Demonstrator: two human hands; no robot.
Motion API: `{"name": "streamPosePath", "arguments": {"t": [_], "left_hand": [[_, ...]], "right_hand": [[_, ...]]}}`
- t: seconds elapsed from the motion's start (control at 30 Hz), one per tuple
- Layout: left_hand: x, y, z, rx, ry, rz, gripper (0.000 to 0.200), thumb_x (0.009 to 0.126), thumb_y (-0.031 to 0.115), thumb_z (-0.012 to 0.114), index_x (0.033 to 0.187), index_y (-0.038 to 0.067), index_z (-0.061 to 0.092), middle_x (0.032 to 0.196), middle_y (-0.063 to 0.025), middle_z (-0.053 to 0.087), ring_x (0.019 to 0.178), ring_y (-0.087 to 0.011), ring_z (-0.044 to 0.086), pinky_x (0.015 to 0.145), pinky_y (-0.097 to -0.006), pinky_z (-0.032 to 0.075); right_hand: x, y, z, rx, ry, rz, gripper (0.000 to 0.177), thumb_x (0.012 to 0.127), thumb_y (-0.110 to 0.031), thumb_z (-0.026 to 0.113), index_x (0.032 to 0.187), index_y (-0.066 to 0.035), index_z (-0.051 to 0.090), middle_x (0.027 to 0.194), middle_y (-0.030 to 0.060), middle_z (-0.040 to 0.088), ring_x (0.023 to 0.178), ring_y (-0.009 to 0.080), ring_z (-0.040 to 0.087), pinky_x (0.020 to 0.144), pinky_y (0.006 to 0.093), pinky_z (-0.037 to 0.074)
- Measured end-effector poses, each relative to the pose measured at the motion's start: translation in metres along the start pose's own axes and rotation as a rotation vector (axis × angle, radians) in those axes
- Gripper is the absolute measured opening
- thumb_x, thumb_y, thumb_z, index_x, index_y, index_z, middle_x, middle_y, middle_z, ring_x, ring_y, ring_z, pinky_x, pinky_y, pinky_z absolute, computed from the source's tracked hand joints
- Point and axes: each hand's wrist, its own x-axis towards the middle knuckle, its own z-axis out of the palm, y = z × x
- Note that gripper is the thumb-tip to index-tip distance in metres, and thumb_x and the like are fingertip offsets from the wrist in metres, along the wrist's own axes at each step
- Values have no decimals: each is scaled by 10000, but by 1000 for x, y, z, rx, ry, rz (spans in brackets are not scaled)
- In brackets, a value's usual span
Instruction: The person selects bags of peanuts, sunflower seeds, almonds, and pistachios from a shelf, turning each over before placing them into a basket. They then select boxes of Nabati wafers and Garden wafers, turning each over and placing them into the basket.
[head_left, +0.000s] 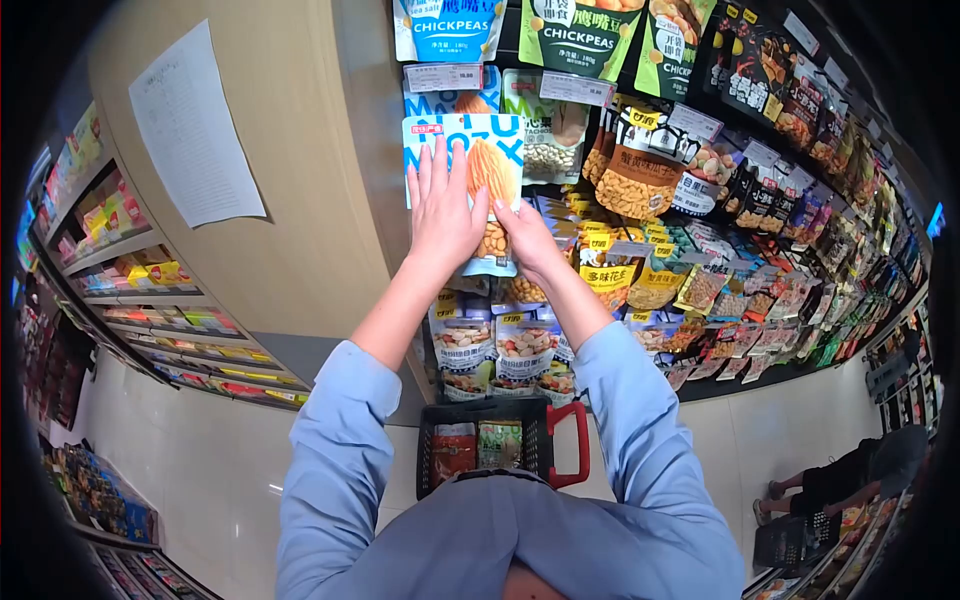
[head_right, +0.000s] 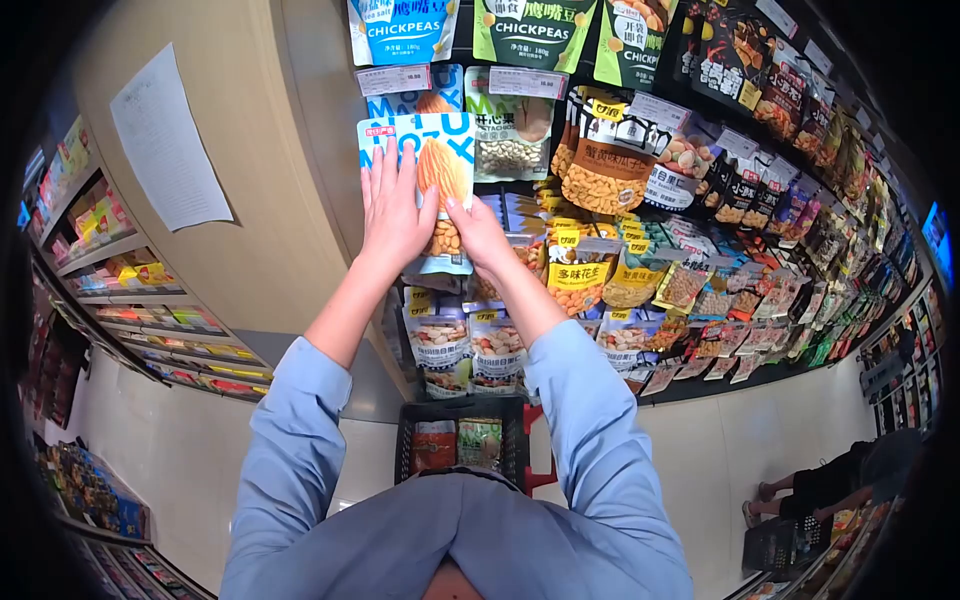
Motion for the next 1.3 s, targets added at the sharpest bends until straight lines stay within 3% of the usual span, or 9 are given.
{"name": "streamPosePath", "arguments": {"t": [0.17, 0.5, 0.77, 0.83, 0.87, 1.03, 1.1, 1.17, 1.3], "left_hand": [[56, -19, 17, 116, 78, 24, 705, 942, 295, 562, 1505, -34, 295, 1597, -259, 212, 1497, -415, 151, 1197, -572, 81], [88, -41, 42, 204, 149, 55, 551, 926, 316, 575, 1384, 24, 486, 1292, -212, 500, 1289, -402, 412, 1131, -637, 188], [70, -60, 72, 258, 192, 107, 564, 892, 307, 607, 1403, 101, 489, 1432, -222, 451, 1392, -409, 351, 1085, -704, 237], [38, -38, 50, 196, -27, 67, 506, 875, 223, 633, 1345, 78, 511, 1414, -234, 472, 1366, -390, 400, 1099, -622, 304], [15, -33, 49, 37, -4, 36, 678, 887, 207, 579, 1494, 22, 339, 1508, -304, 320, 1422, -463, 262, 1176, -585, 185], [-191, -15, 72, -554, -271, -45, 457, 872, 77, 625, 1308, 10, 509, 1362, -243, 520, 1301, -387, 481, 1095, -398, 389], [-316, -6, 85, -523, -534, -302, 544, 872, 100, 634, 1374, -13, 459, 1288, -267, 556, 1251, -405, 529, 1014, -452, 453], [-407, 13, 75, -638, -907, -931, 525, 923, 164, 618, 1388, -22, 458, 1303, -243, 580, 1238, -348, 570, 1012, -410, 469], [-513, 28, 39, -737, -1191, -1176, 478, 960, 178, 577, 1392, -2, 480, 1308, -221, 599, 1206, -306, 603, 1010, -380, 475]], "right_hand": [[52, -3, 5, -10, -48, -75, 305, 1057, -208, 493, 1278, -12, 566, 1125, 47, 668, 939, 113, 630, 836, 293, 516], [86, 12, 1, 104, -59, -4, 305, 1059, -194, 482, 1290, -6, 546, 1122, 55, 665, 937, 111, 631, 837, 300, 521], [33, 20, -21, -739, 375, -474, 306, 976, -133, 578, 1235, 28, 548, 1110, 142, 678, 1009, 175, 650, 875, 281, 509], [-13, 39, -32, -554, 312, -335, 270, 981, -106, 566, 1215, 29, 559, 1105, 124, 680, 1001, 149, 643, 870, 265, 508], [-41, 59, -42, -410, 246, -199, 255, 984, -88, 559, 1208, 33, 567, 1083, 103, 688, 959, 130, 644, 854, 252, 508], [-220, 207, -104, -370, 81, 683, 279, 981, -151, 574, 1211, 6, 585, 983, 72, 684, 828, 118, 644, 697, 253, 513], [-309, 274, -125, -241, 203, 1081, 354, 937, -216, 636, 1212, 3, 593, 988, 73, 677, 820, 135, 651, 665, 288, 524], [-370, 316, -136, -362, 132, 1370, 302, 945, -276, 606, 1136, -41, 616, 930, 38, 647, 784, 112, 617, 633, 288, 511], [-449, 399, -152, -774, 32, 1310, 379, 871, -270, 623, 1146, -9, 620, 1055, 160, 678, 923, 276, 671, 781, 389, 538]]}}
